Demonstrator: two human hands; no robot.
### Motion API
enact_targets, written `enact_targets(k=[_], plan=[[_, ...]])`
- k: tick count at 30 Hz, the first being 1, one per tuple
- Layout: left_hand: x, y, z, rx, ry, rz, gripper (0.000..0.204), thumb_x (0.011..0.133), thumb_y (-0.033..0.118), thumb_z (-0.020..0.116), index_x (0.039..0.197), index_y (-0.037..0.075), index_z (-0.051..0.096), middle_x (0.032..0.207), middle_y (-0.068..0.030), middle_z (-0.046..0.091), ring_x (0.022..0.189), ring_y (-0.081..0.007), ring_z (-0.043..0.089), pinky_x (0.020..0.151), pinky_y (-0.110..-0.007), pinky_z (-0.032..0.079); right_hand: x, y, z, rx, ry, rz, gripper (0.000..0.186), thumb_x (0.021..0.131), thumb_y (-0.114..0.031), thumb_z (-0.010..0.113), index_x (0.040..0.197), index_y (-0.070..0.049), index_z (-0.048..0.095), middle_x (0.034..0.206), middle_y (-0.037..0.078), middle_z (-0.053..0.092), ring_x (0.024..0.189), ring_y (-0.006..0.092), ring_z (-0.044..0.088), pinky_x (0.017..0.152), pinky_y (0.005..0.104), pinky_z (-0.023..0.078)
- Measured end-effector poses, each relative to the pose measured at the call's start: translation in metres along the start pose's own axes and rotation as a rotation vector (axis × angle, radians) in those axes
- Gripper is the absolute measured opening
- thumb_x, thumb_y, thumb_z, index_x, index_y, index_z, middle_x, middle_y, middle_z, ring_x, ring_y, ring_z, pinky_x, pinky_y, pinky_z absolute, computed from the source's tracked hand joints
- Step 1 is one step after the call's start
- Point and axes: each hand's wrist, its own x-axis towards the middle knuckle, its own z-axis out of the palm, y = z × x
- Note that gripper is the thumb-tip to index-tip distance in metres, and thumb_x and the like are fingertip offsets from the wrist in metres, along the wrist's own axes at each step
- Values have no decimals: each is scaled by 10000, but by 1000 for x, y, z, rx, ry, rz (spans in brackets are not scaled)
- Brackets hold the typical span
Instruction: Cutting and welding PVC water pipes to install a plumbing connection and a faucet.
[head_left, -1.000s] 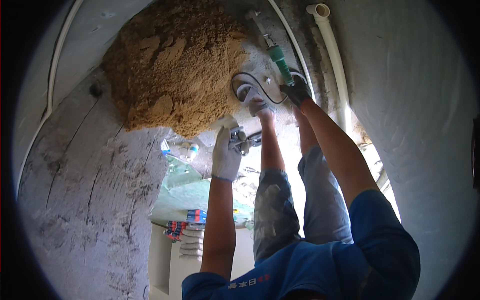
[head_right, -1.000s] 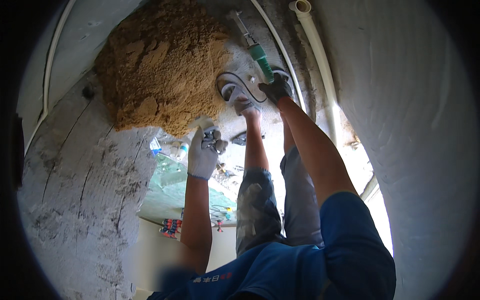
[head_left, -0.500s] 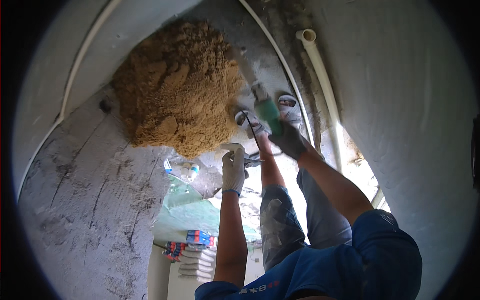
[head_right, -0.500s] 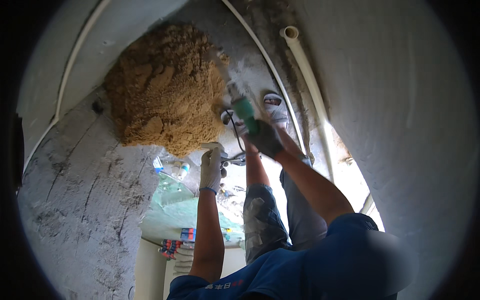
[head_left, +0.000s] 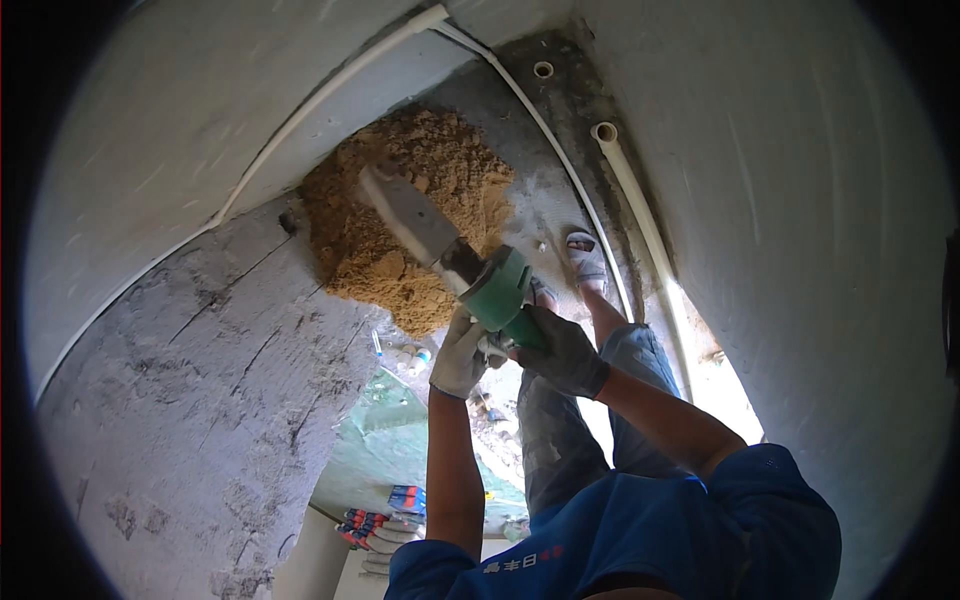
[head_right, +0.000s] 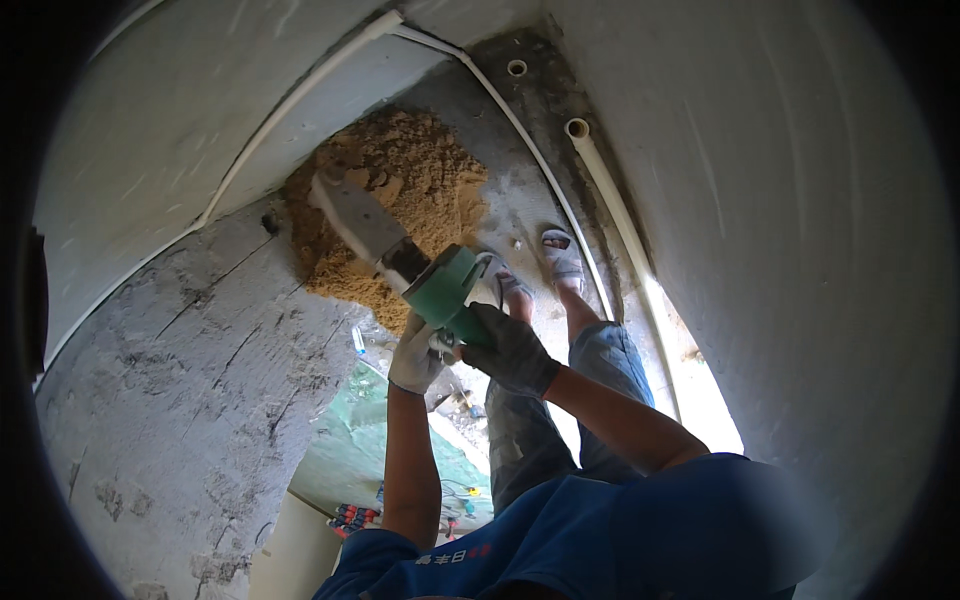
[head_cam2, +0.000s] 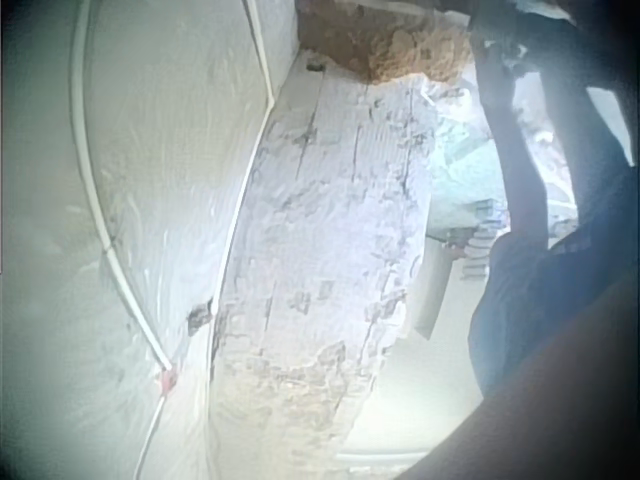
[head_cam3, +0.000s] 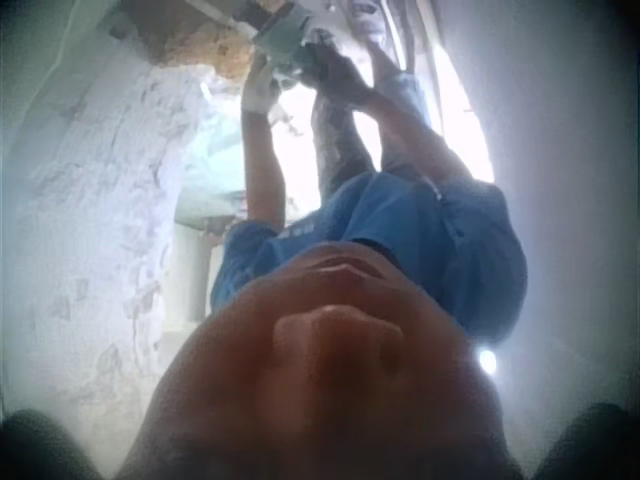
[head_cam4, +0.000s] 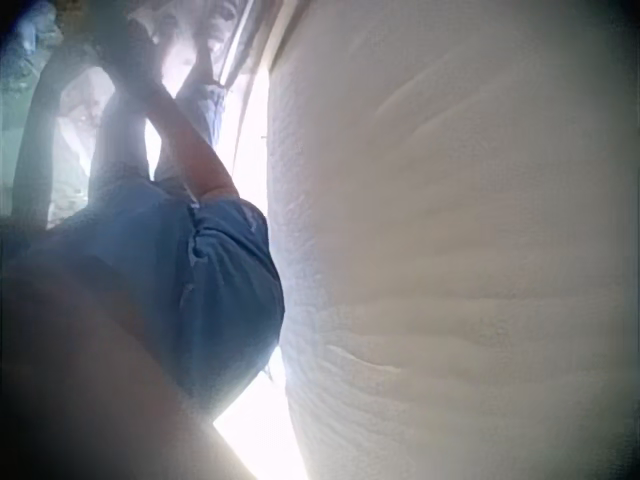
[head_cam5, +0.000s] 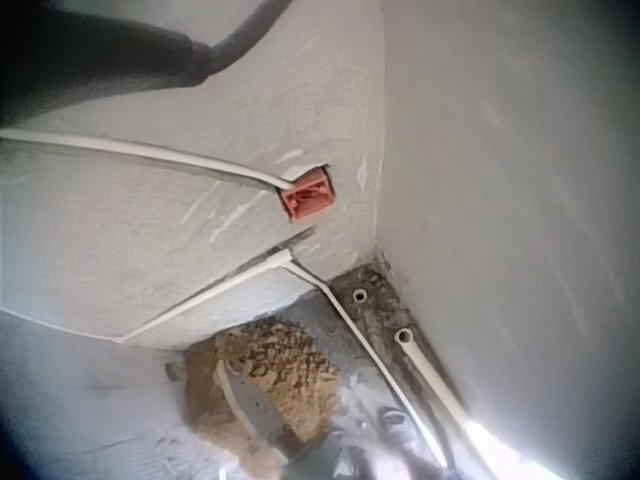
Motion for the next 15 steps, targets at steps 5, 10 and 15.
enact_targets(k=[5,10,15], plan=[[-24,17,-7,30,-188,3,233,987,80,463,1208,44,527,1013,-122,626,726,-151,591,575,-269,455,-3,-20,-10,271,-109,233,322,902,-318,643,1057,-51,550,840,150,625,727,344,658,652,440,521],[-19,27,-8,493,-292,-6,485,941,268,597,1343,20,485,1062,-68,602,926,-140,541,729,-291,436,-3,-39,7,-118,79,-73,394,887,-317,648,1185,-97,513,892,167,634,787,365,666,662,479,526],[-14,18,-6,241,-291,77,652,854,418,715,1337,37,500,1140,-55,590,1078,-168,555,906,-332,474,1,-53,37,-346,69,-51,554,846,-273,697,1307,-65,470,1064,203,631,884,388,664,758,461,545]])
